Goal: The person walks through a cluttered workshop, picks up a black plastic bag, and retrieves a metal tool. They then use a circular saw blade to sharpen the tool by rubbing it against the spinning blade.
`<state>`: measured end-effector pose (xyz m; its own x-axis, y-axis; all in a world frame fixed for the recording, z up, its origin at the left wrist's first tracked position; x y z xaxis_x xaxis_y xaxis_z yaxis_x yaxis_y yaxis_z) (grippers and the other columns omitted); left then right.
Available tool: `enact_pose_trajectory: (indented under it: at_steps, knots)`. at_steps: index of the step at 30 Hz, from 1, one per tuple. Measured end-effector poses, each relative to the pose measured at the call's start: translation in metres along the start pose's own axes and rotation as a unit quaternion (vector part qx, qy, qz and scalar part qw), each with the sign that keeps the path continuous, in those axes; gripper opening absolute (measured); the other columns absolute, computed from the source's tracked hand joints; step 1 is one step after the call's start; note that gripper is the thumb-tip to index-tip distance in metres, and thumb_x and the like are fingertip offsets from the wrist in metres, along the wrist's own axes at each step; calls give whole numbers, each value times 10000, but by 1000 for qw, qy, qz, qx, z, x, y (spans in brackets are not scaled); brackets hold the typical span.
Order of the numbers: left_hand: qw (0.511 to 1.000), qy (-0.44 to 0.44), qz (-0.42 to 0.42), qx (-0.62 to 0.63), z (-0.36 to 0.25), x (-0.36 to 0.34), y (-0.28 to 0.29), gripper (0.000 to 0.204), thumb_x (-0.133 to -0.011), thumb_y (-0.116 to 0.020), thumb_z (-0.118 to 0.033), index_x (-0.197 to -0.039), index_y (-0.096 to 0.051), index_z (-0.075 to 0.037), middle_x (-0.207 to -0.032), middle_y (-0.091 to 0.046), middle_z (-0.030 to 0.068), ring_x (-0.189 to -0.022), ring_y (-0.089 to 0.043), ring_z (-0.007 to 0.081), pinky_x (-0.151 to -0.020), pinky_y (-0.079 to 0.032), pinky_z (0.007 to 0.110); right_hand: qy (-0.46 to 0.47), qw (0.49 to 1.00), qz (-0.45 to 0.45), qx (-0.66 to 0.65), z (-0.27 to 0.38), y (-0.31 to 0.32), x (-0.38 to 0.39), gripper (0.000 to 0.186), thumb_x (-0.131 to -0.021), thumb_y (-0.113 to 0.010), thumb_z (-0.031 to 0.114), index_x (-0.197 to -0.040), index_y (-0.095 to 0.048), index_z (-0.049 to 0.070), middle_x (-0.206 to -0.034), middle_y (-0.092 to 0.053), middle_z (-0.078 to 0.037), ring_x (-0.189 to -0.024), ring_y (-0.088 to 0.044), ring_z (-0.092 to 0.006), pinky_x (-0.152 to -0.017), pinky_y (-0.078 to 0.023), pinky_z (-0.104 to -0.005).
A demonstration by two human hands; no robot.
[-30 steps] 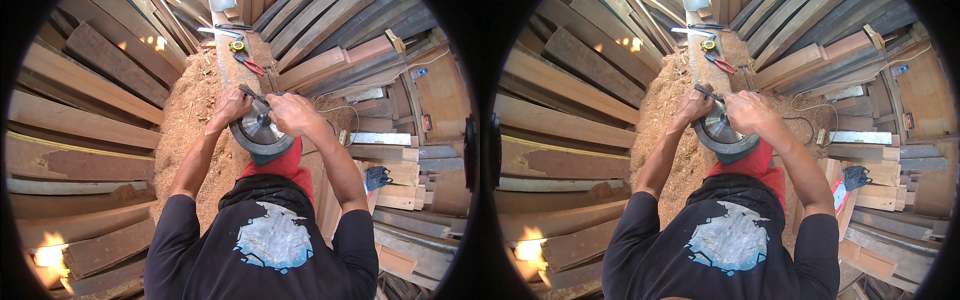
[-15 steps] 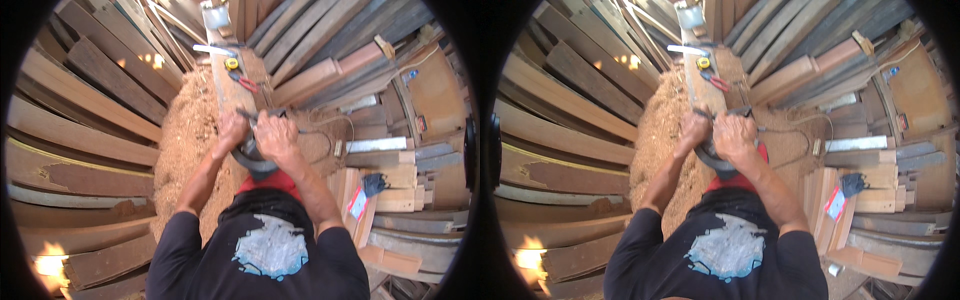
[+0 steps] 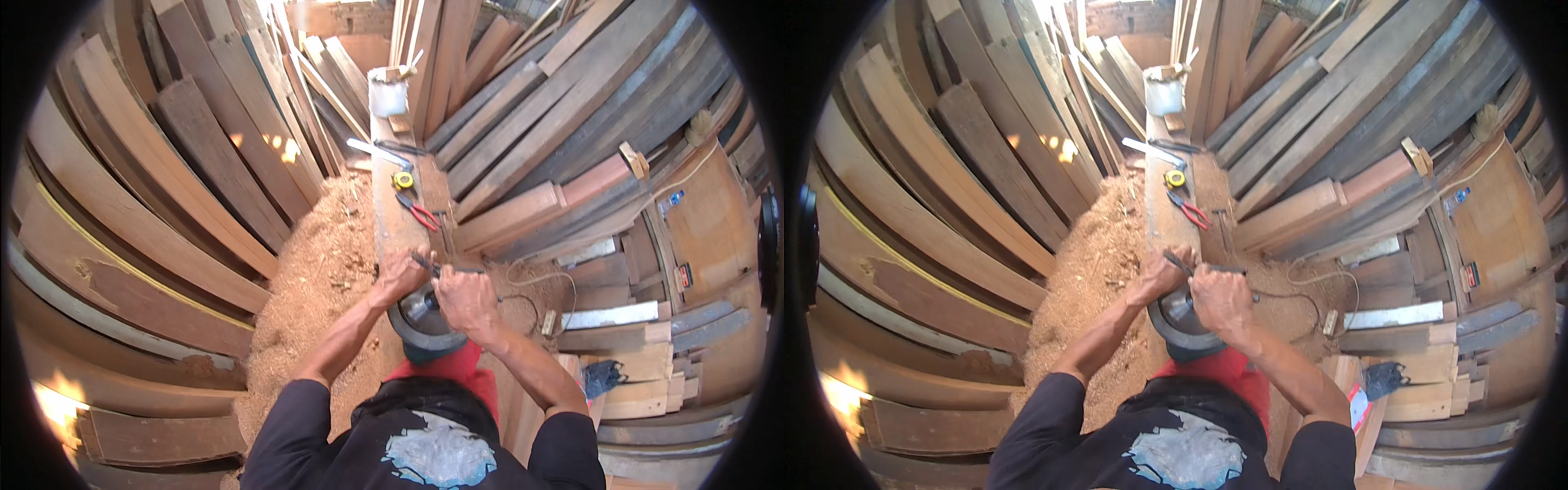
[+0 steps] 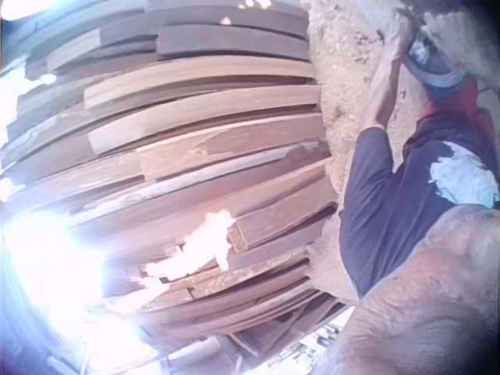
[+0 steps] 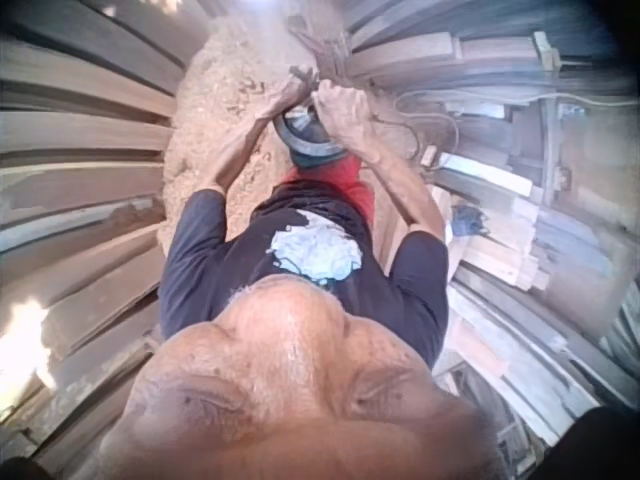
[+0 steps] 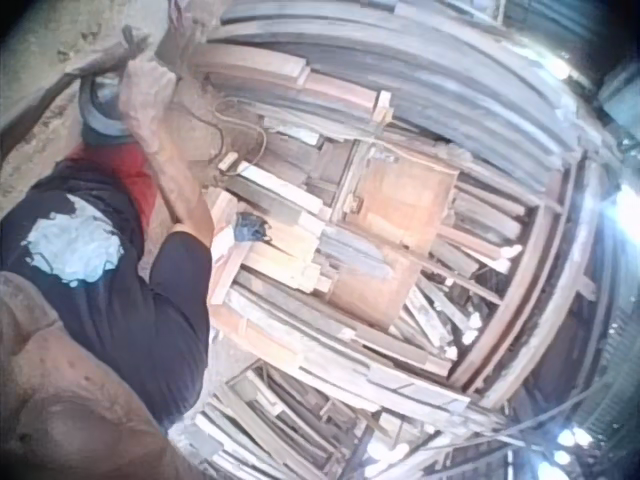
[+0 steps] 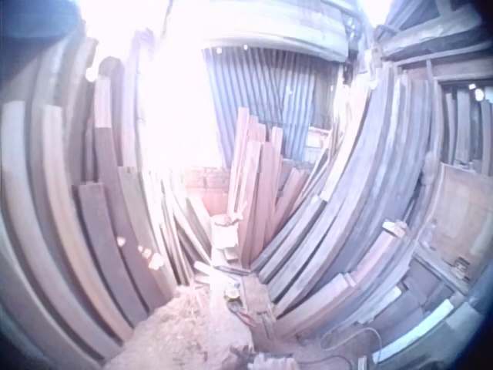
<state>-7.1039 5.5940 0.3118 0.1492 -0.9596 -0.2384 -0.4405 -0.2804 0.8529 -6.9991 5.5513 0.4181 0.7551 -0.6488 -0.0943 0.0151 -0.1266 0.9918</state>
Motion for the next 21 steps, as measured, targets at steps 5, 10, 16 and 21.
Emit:
enact_pose_trajectory:
  at_steps: [5, 10, 16, 21]
  knots:
    - [997, -78, -6, -7, -17, 1, -4, 344, -1015, -544, -373, -889, -693, -90, -777, -720, 192, -737, -719, 408, -645, -553, 533, 9, 1000, 10, -9, -12, -18, 0, 298, -1003, -583, 332, -903, -629, 56, -682, -704, -175, -624, -727, -347, -561, -579, -460]
    - [998, -11, 50, 23, -8, -9, -10, 394, -1026, -509, -384, -900, -703, -65, -820, -718, 222, -767, -707, 429, -690, -533, 539, 15, 1000, 16, -15, -15, -14, -3, 307, -1001, -567, 319, -912, -623, 31, -691, -703, -206, -633, -722, -384, -576, -586, -484]
    - [994, -56, 91, 9, -20, -9, -3, 382, -1020, -517, -379, -927, -715, -66, -833, -719, 233, -786, -706, 441, -706, -537, 545, 17, 999, 28, -9, -19, -12, -5, 296, -1008, -556, 306, -927, -624, 29, -689, -700, -203, -644, -722, -382, -579, -585, -478]
    - [996, 9, 78, 43, -7, -7, -4, 347, -1016, -517, -346, -951, -696, -56, -894, -717, 235, -860, -699, 440, -756, -538, 543, 14, 998, 50, -22, -15, -17, -4, 290, -1008, -560, 304, -932, -609, 29, -710, -706, -198, -658, -727, -367, -588, -584, -473]
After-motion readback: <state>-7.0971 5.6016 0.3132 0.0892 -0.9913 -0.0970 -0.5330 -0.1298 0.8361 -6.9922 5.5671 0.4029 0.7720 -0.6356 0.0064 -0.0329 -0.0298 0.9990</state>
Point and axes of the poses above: each hand's wrist, its own x-axis away from the middle knuckle, its own y-axis out of the back of the hand, z = x × y, the point moved 10 cm from there along -x, towards the middle knuckle
